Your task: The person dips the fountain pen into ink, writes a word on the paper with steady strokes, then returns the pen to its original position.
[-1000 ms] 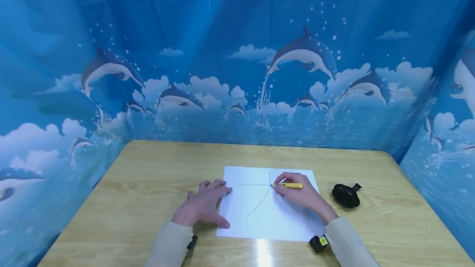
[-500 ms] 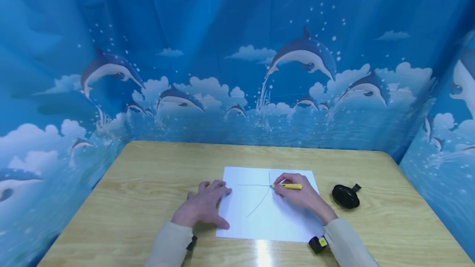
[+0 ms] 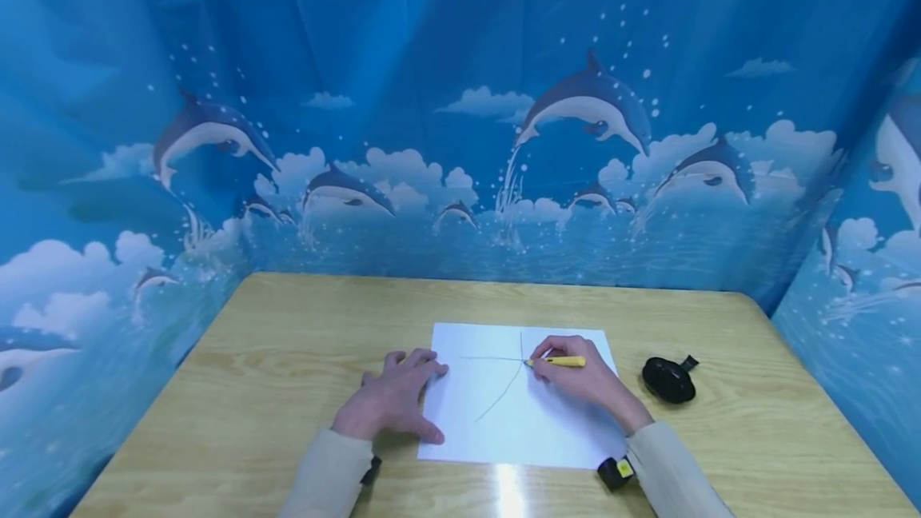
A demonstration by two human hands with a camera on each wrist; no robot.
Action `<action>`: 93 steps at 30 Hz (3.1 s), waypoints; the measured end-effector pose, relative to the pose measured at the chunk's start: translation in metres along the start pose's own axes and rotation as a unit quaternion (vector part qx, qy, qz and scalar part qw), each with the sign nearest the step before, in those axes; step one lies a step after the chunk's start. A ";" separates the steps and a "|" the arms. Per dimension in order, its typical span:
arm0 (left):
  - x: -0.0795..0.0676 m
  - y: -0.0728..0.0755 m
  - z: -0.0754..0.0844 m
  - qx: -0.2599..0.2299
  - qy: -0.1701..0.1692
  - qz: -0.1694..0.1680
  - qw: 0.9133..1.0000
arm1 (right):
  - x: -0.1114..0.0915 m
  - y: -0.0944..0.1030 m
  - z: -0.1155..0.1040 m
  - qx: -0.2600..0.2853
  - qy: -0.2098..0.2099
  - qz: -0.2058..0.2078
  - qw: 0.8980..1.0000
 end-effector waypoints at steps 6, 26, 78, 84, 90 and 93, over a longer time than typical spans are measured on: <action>-0.002 0.000 0.000 0.000 -0.007 0.006 1.000 | -0.003 0.000 0.000 -0.011 -0.005 0.008 1.000; -0.002 0.001 0.001 0.004 -0.010 0.002 1.000 | -0.002 0.002 -0.002 -0.011 0.003 -0.003 1.000; 0.000 0.000 0.001 0.008 -0.010 0.001 1.000 | -0.013 0.009 0.004 -0.017 0.013 -0.029 0.999; 0.000 0.000 0.001 0.011 -0.011 0.001 1.000 | -0.013 0.011 0.004 -0.001 0.018 -0.043 0.999; 0.000 0.000 0.001 0.010 -0.010 0.003 1.000 | -0.015 0.012 0.003 0.010 0.028 -0.051 0.998; 0.000 0.000 0.000 0.008 -0.010 0.002 1.000 | -0.016 0.013 0.004 0.015 0.026 -0.054 0.998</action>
Point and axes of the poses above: each hand's wrist, its own x-axis towards the middle knuckle, its own y-axis out of the back of the hand, z = x × y, the point moved 1 cm from there along x, towards the middle knuckle, and after that the axes turned 5 degrees about y, right-handed, at the moved point
